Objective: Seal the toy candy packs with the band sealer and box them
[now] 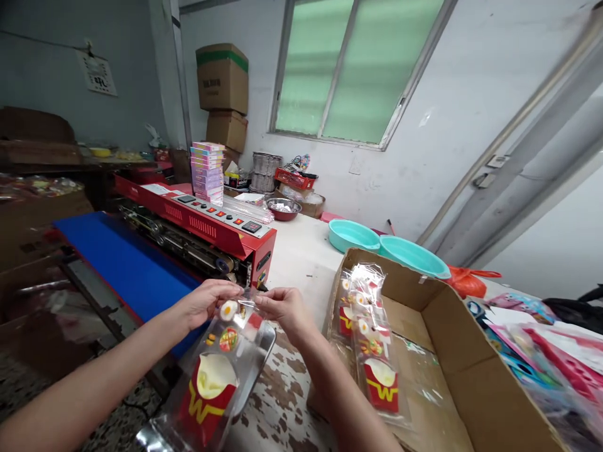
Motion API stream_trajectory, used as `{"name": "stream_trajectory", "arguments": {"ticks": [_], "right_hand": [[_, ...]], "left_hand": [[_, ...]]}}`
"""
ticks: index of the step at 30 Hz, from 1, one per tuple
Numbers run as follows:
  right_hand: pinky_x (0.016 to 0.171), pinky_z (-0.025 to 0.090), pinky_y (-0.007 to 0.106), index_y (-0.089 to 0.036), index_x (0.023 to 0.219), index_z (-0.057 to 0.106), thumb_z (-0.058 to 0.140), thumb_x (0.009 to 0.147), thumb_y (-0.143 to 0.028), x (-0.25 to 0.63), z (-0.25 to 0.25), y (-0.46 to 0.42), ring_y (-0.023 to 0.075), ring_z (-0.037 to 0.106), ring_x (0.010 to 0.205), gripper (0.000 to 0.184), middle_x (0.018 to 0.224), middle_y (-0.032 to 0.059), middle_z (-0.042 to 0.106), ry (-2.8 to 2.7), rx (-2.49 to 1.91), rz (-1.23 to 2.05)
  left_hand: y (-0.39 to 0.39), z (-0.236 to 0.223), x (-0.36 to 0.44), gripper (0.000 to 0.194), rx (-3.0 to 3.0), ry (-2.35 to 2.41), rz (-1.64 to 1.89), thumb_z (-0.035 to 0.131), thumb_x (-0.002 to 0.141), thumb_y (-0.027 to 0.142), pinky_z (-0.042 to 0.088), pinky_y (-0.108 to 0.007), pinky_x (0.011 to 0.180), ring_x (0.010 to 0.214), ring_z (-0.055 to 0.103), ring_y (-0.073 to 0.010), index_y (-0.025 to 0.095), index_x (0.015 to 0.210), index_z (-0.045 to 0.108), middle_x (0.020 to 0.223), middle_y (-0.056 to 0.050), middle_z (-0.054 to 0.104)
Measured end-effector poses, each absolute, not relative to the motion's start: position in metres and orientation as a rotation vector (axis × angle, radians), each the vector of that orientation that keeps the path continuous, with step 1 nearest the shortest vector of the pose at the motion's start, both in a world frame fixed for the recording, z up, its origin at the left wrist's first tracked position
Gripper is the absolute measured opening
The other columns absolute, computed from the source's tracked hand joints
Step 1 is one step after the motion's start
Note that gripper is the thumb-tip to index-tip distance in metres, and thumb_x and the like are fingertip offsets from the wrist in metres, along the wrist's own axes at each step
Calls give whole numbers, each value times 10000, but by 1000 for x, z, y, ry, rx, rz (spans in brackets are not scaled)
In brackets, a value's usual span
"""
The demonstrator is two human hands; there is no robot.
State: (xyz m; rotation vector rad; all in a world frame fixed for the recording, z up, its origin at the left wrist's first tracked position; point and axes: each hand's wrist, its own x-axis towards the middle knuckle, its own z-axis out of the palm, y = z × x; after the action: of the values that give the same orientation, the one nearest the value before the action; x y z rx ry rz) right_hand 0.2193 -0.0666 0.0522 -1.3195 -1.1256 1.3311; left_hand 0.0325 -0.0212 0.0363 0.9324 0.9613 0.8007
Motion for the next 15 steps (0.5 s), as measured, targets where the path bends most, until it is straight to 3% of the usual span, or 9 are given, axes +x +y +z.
{"name": "stream_trajectory", "arguments": {"ticks": [5,10,15], "right_hand": [[618,475,278,-126,608,679,885,378,-422,214,37,-66,125,583,571,428,585,12,645,-1049,-1354,1331],[584,489,283,-141,608,646,892,359,-343,210,28,-63,141,590,575,404,598,22,650,-962,-1350,1299],[517,460,251,-154,687,611,845,428,-239,205,24,-50,140,583,547,359,579,18,655,-883,-1375,1238]], "left_hand": [[-14,22,32,262,878,1063,812,702,586,201,467,-216,457,555,630,-149,89,819,660,742,-103,710],[-7,16,33,230,850,1110,848,694,592,145,455,-208,448,530,621,-139,89,803,625,762,-127,712],[-5,9,25,350,853,1079,814,733,647,281,493,-250,472,542,630,-155,116,928,605,790,-103,708]]}}
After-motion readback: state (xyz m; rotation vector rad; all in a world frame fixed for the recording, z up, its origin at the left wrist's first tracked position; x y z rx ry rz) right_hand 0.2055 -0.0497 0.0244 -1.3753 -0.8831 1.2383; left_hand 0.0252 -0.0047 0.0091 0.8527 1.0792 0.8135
